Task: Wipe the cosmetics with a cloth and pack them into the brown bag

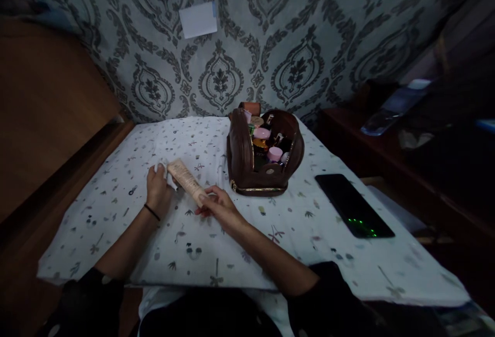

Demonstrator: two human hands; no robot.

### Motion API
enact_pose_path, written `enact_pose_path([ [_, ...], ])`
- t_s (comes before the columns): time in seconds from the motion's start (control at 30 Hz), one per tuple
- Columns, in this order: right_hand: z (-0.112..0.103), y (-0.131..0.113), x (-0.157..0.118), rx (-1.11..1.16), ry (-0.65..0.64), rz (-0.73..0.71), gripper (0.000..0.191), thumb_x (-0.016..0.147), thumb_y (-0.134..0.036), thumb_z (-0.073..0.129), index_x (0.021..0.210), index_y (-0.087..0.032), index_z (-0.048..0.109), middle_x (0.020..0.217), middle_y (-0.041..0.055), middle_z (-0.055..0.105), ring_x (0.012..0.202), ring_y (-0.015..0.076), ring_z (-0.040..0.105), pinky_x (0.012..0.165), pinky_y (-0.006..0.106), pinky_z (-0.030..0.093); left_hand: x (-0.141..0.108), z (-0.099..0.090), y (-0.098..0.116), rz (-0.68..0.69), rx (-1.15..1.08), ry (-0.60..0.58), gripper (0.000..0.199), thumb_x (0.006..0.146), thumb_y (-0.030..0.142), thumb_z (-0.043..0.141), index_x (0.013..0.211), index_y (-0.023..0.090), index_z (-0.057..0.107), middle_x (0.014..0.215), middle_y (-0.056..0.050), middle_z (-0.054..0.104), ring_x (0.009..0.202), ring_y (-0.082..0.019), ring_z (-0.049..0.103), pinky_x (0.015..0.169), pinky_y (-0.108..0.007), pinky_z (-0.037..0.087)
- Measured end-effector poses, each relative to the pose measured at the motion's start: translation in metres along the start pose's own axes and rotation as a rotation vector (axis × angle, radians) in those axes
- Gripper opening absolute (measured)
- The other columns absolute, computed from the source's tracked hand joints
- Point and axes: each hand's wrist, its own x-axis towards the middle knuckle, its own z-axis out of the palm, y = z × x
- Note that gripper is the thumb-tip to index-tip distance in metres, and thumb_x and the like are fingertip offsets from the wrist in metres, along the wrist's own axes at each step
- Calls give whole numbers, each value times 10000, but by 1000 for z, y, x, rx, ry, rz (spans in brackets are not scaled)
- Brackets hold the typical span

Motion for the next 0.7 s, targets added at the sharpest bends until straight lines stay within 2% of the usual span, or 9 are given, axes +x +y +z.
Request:
enact_pose_path([
  [0.13, -3, 3, 1, -79, -30, -41, 560, 626, -537, 823, 948, -201, 511, 688, -32, 653, 605, 165, 692, 508, 226, 482, -5, 14, 1, -102, -104, 68, 223, 865, 419, 612, 924, 241, 491, 704, 77, 434, 520, -66, 395, 473, -173, 290],
  [0.37, -3, 5, 2, -155, -6, -87, 573, 646, -549, 801, 970, -226, 456, 758, -44, 641, 606, 155, 690, 498, 227, 485, -23, 25, 9, -113, -247, -5, 344, 781, 407, 711, 785, 214, 427, 655, 92, 407, 515, -53, 396, 488, -161, 338],
  [0.5, -1, 1, 2, -130, -5, -118, 512, 697, -552, 767, 959, -226, 470, 753, -32, 660, 610, 146, 675, 508, 225, 460, -51, 22, 9, -109, -179, -165, 362, 725, 373, 757, 765, 210, 436, 637, 95, 416, 488, -48, 377, 467, -160, 318],
  [0.6, -5, -3, 4, -54, 51, -161, 476, 707, -551, 762, 936, -227, 500, 738, -26, 670, 603, 136, 643, 537, 234, 454, -73, 12, 10, -110, -16, -394, 330, 756, 417, 724, 806, 214, 469, 641, 86, 444, 489, -64, 385, 468, -177, 316],
  [0.7, -9, -5, 5, 24, 111, -172, 454, 695, -542, 777, 920, -229, 536, 739, -19, 671, 639, 141, 629, 556, 236, 450, -87, 1, 16, -8, 166, -604, 298, 803, 445, 682, 838, 203, 511, 721, 48, 514, 590, -92, 455, 552, -200, 374],
])
